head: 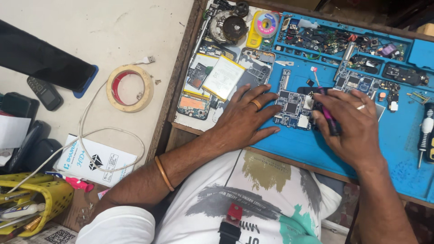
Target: The person uses a pink-handled screwdriver to remove screws from a smartphone motherboard on a blue workbench. They lift and reposition the board, then continue unscrewing components while other phone parts and tools are visible nearby.
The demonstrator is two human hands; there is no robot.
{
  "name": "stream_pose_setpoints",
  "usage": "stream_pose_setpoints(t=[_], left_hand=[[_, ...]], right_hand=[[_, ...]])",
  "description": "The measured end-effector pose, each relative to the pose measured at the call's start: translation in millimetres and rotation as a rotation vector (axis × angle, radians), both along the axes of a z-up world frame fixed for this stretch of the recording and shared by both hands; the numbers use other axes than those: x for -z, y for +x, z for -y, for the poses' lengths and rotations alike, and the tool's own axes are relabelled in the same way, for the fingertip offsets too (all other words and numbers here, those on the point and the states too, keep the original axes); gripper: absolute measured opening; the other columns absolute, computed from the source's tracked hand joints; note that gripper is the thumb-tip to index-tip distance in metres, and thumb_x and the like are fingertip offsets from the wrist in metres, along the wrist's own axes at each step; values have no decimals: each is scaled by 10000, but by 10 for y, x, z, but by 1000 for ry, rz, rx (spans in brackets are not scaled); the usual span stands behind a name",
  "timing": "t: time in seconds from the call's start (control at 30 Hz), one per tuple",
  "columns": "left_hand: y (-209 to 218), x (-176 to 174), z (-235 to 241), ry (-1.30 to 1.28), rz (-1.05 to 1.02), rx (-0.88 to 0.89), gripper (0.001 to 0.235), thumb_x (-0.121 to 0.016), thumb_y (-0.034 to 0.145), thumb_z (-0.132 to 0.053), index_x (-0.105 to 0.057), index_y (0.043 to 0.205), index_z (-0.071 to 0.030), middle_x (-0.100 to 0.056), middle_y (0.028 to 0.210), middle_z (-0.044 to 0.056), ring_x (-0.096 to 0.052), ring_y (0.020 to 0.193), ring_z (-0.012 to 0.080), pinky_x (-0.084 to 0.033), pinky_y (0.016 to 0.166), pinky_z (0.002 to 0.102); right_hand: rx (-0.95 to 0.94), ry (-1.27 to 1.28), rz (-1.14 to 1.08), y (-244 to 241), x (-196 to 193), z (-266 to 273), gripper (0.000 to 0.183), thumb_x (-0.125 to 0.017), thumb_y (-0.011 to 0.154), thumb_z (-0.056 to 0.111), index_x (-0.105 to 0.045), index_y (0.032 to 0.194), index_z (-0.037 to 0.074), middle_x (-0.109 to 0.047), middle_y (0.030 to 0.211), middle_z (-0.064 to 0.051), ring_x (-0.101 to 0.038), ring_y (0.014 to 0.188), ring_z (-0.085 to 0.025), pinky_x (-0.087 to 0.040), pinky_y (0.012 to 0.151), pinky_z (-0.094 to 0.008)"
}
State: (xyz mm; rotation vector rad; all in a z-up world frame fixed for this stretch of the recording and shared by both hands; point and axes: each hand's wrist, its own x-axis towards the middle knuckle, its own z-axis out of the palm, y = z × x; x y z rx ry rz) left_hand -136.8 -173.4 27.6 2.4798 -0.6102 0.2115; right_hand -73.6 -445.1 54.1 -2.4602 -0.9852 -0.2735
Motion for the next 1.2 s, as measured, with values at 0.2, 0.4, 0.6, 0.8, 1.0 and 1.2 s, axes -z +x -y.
stream_pose_setpoints(t=[0.2, 0.4, 0.6, 0.8, 1.0, 1.2], left_hand=[[8, 11, 112, 72, 21, -71, 423, -660, 1002, -435, -675, 1312, -147, -580, 1432, 90, -412, 1454, 292, -314, 1183, 624], [-2, 183, 152, 111, 53, -92, 433, -636, 1038, -448, -666, 1354, -154, -564, 1436, 97, -401, 1449, 280, -324, 1179, 633], [-18, 222, 121, 91, 71, -77, 431, -633, 1042, -460, -666, 1342, -151, -562, 1430, 101, -397, 1452, 275, -321, 1187, 636], [-18, 210, 118, 95, 77, -72, 425, -638, 1045, -456, -669, 1333, -145, -558, 1430, 105, -397, 1452, 277, -318, 1182, 641], [-25, 238, 120, 138, 86, -72, 437, -622, 1074, -437, -623, 1408, -155, -528, 1474, 102, -385, 1465, 273, -325, 1189, 641], [-39, 227, 128, 196, 96, -53, 479, -621, 1081, -425, -570, 1469, -148, -492, 1530, 103, -357, 1489, 288, -335, 1185, 650]], right_hand=[[1, 117, -107, -155, -2, 188, 260, -783, 1006, 194, -735, 1250, 120, -757, 1077, -20, -704, 1028, -160, -446, 1182, -395], [-52, 121, -157, -287, 78, 296, 233, -756, 1024, 149, -726, 1244, 80, -766, 1009, -32, -737, 982, -162, -406, 1193, -387], [-27, 19, -93, -306, 120, 289, 165, -758, 1040, 104, -759, 1197, 53, -771, 964, -43, -720, 878, -150, -389, 1208, -369], [-11, 14, -40, -280, 142, 347, 87, -777, 1060, 111, -780, 1134, 66, -765, 977, -51, -705, 858, -143, -387, 1223, -363], [-34, 26, -78, -261, 192, 387, 108, -750, 1051, 136, -777, 1135, 74, -779, 1030, -51, -723, 918, -135, -358, 1237, -369], [-18, -15, -59, -275, 224, 381, 122, -782, 1080, 157, -788, 1179, 86, -776, 1026, -44, -734, 942, -139, -349, 1246, -344]])
